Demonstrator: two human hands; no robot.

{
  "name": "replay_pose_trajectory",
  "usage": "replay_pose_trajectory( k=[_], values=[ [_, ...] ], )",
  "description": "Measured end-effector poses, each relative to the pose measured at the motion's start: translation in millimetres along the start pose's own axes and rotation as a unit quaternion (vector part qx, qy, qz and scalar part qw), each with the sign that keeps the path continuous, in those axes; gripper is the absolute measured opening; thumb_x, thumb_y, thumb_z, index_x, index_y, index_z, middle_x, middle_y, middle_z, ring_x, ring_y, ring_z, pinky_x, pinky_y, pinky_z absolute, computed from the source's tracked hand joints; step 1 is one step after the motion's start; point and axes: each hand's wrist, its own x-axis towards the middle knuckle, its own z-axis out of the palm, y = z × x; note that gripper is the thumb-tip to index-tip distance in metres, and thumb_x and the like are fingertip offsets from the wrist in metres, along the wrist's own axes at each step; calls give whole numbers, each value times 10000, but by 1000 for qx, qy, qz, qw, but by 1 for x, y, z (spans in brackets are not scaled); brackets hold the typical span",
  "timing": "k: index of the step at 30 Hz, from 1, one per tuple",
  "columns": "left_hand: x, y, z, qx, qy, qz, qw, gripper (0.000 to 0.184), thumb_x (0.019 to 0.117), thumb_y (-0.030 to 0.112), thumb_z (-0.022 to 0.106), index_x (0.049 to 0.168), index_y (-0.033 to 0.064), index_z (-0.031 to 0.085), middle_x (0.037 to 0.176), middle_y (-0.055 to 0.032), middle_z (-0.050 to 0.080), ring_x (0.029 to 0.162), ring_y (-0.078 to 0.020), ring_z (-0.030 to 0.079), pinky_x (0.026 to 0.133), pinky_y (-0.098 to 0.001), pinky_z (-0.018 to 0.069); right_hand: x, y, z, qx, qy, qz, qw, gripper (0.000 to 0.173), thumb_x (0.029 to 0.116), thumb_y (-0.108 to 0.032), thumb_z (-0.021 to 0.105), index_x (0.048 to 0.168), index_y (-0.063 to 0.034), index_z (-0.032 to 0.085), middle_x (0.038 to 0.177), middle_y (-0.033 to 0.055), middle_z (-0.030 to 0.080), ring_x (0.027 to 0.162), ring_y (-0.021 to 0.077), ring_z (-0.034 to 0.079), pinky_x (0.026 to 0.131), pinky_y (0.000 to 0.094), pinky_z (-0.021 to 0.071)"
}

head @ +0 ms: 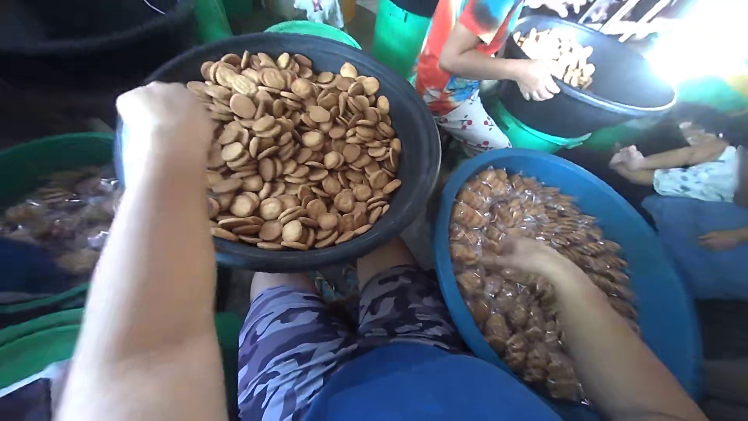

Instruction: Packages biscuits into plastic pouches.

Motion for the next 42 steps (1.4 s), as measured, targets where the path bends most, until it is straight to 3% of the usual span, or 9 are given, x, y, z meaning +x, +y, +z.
replay_pose_trajectory(
  k=[6,8,12,19,24,30,33,37,42],
  values=[
    [-25,55,-3,-359,128,144,913,338,1003,222,590,1272,29,655,1256,-273,660,1202,-485,613,985,-709,446,-13,-142,-37,46,224,-260,938,361,1017,-369,651,1151,-38,706,1106,184,714,1027,349,695,927,588,544],
    [-26,70,26,-399,145,203,882,307,971,137,629,1232,-23,639,1187,-273,672,1162,-479,625,1002,-675,461,-13,-192,-27,33,205,-380,901,275,1016,-288,657,1108,-43,742,1117,151,718,1014,291,702,929,517,563],
    [-13,68,59,-423,155,253,856,404,986,53,569,1386,99,603,1302,-177,665,1233,-372,623,1079,-580,454,4,-277,8,-48,100,-510,853,243,1019,-234,620,1073,-43,761,1094,138,725,1063,280,692,966,510,543],
    [7,45,53,-473,178,123,854,335,1044,160,491,1331,57,629,1336,-161,640,1233,-283,627,1053,-471,497,23,-363,53,-198,-35,-480,854,345,901,-394,778,1058,-88,761,1032,157,729,1017,367,690,878,663,531],
    [7,47,52,-488,209,146,835,325,1030,152,512,1310,70,654,1302,-131,665,1199,-243,643,1033,-430,507,42,-382,48,-89,9,-556,827,260,931,-248,731,1092,-45,737,996,152,735,956,326,713,873,604,560],
    [18,36,56,-568,219,114,785,334,1035,157,491,1316,38,628,1227,-127,675,1067,-172,668,948,-338,543,32,-390,44,-28,-68,-600,797,239,987,-197,655,1122,-17,734,1012,143,733,943,248,706,895,496,564],
    [20,33,57,-611,232,109,749,321,1025,146,500,1292,34,638,1209,-106,675,1017,-137,673,898,-301,557,15,-387,52,-30,-100,-493,864,251,950,-279,734,1010,-37,760,904,135,730,805,253,707,772,514,588],
    [19,36,56,-598,222,114,761,320,1030,155,488,1289,43,641,1221,-113,675,1023,-138,677,902,-304,557,-14,-389,58,-186,-39,-375,907,572,916,-556,712,925,16,697,974,230,690,969,411,682,795,659,536],
    [16,37,56,-589,195,107,777,337,1038,152,473,1323,57,626,1232,-113,670,1040,-163,674,928,-350,550,1,-397,66,-119,-108,-357,920,475,860,-444,804,1025,-5,728,1043,218,698,1004,378,674,861,637,526]
  ],
)
